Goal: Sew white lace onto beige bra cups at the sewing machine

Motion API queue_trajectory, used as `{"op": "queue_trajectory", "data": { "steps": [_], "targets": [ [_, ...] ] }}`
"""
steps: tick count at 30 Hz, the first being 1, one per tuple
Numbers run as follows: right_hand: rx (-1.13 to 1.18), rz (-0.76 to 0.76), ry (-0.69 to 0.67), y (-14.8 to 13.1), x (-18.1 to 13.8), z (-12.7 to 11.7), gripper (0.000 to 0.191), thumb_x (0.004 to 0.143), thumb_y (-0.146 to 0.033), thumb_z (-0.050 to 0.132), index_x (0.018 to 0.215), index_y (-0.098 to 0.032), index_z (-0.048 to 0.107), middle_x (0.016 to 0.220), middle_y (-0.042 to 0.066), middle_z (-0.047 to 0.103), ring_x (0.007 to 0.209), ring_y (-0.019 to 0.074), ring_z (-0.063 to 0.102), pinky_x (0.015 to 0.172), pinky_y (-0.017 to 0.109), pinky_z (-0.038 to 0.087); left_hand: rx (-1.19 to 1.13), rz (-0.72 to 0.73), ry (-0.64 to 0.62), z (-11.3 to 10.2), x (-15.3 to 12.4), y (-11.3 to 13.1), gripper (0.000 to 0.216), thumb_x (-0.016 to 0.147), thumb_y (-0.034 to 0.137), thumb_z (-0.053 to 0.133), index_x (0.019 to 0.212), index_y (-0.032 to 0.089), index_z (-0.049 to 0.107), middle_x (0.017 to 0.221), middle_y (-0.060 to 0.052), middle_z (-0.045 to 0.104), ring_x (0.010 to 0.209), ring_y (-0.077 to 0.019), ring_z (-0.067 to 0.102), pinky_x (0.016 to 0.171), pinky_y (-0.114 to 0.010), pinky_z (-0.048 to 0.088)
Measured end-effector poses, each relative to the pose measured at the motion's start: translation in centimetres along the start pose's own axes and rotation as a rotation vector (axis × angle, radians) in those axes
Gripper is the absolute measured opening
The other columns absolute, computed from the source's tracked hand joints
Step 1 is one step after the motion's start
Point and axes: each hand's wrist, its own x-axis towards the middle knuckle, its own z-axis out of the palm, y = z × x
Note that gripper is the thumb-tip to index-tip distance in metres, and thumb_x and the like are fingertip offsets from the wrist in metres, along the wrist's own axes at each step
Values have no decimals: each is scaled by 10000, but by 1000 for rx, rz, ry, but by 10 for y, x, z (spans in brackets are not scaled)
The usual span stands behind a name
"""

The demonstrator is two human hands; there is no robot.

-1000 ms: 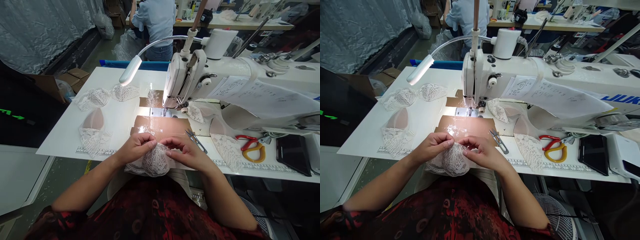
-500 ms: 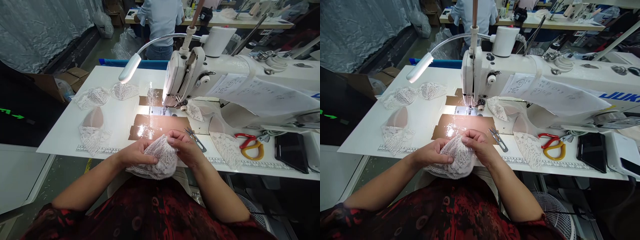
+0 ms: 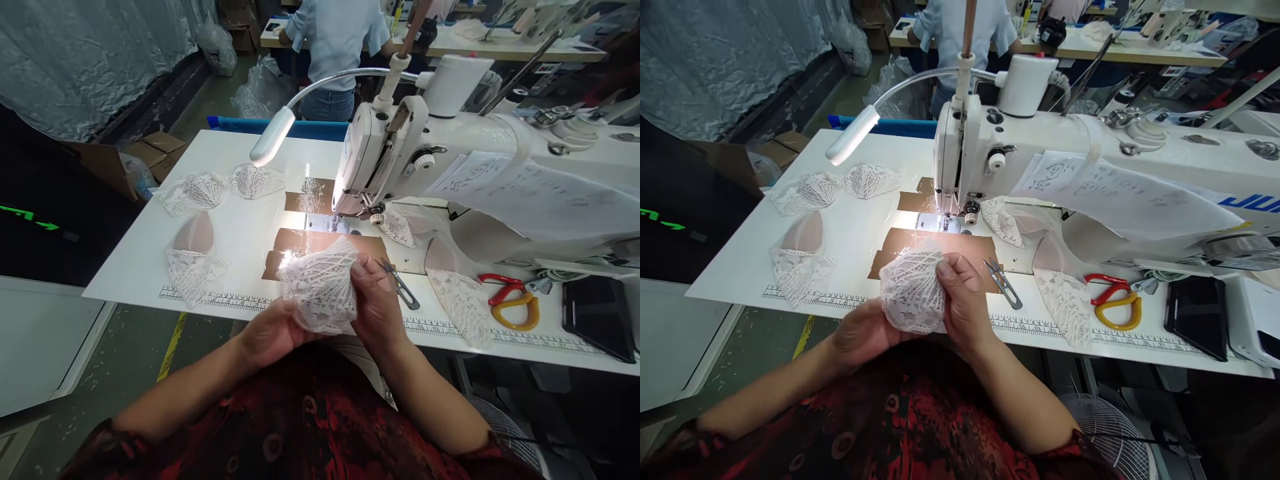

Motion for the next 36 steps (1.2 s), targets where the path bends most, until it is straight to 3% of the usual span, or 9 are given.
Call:
{"op": "queue_trajectory", "data": {
  "steps": [6, 10, 12, 16, 18, 20, 23, 27, 36],
  "targets": [
    [50, 47, 39, 11, 1, 1, 136, 717, -273, 738, 768, -214, 626, 709, -40, 640, 656, 106, 595, 644, 232, 510, 92, 201, 207, 8, 6, -8, 570, 542, -17, 627, 1074, 185, 634, 908, -4, 695, 858, -168, 643, 771, -262, 503],
    [74, 32, 131, 2, 9, -8, 167, 683, -270, 757, 765, -216, 621, 733, -37, 655, 678, 111, 608, 660, 241, 524, 220, 147, 92, -12, -6, 3, 190, 602, 15, 666, 726, 150, 619, 587, 32, 575, 504, -80, 504, 505, -201, 404],
    [43, -19, 166, -5, 11, -12, 184, 669, -287, 766, 748, -217, 615, 708, -41, 644, 653, 110, 600, 633, 239, 521, 333, 184, 8, -22, -16, 14, 200, 674, 67, 677, 582, 145, 517, 496, 42, 484, 449, -64, 422, 460, -190, 345],
    [-167, 38, 13, -19, 5, -9, 216, 685, -345, 757, 701, -202, 596, 604, -49, 581, 503, 84, 512, 468, 203, 432, 690, 637, 46, -18, -32, 44, 106, 745, 135, 678, 816, 181, 614, 823, -25, 632, 778, -142, 579, 706, -255, 474],
    [-328, 112, -189, -23, -3, -4, 217, 727, -362, 726, 697, -191, 597, 576, -47, 547, 469, 74, 465, 423, 192, 368, 932, 704, -13, -4, -33, 55, 439, 680, 195, 762, 1089, 212, 604, 1199, -86, 582, 1117, -239, 527, 941, -352, 439],
    [-485, 128, -346, -24, -10, 2, 211, 774, -363, 686, 706, -183, 601, 591, -37, 539, 495, 80, 466, 443, 198, 359, 1167, 630, -87, 12, -29, 61, 644, 617, 227, 821, 1204, 218, 555, 1317, -102, 510, 1248, -290, 433, 1042, -389, 361],
    [-668, 66, -414, -25, -16, 6, 212, 816, -363, 640, 716, -181, 598, 626, -21, 550, 553, 97, 483, 501, 220, 385, 1331, 459, -134, 26, -17, 61, 478, 672, 274, 788, 1101, 194, 591, 1088, -75, 605, 1061, -246, 543, 932, -345, 428],
    [-823, 13, -413, -26, -17, 4, 214, 833, -361, 614, 720, -180, 596, 628, -15, 557, 564, 102, 478, 515, 229, 383, 1232, 253, -174, 24, -3, 56, 209, 783, 307, 677, 903, 147, 617, 809, -26, 587, 725, -137, 542, 646, -239, 441],
    [-867, -49, -405, -28, -11, 0, 209, 814, -356, 640, 706, -183, 597, 625, -23, 553, 565, 98, 473, 519, 227, 362, 1100, 149, -179, 24, 7, 56, 206, 815, 315, 645, 776, 113, 655, 669, -18, 570, 585, -90, 478, 508, -195, 378]
  ]
}}
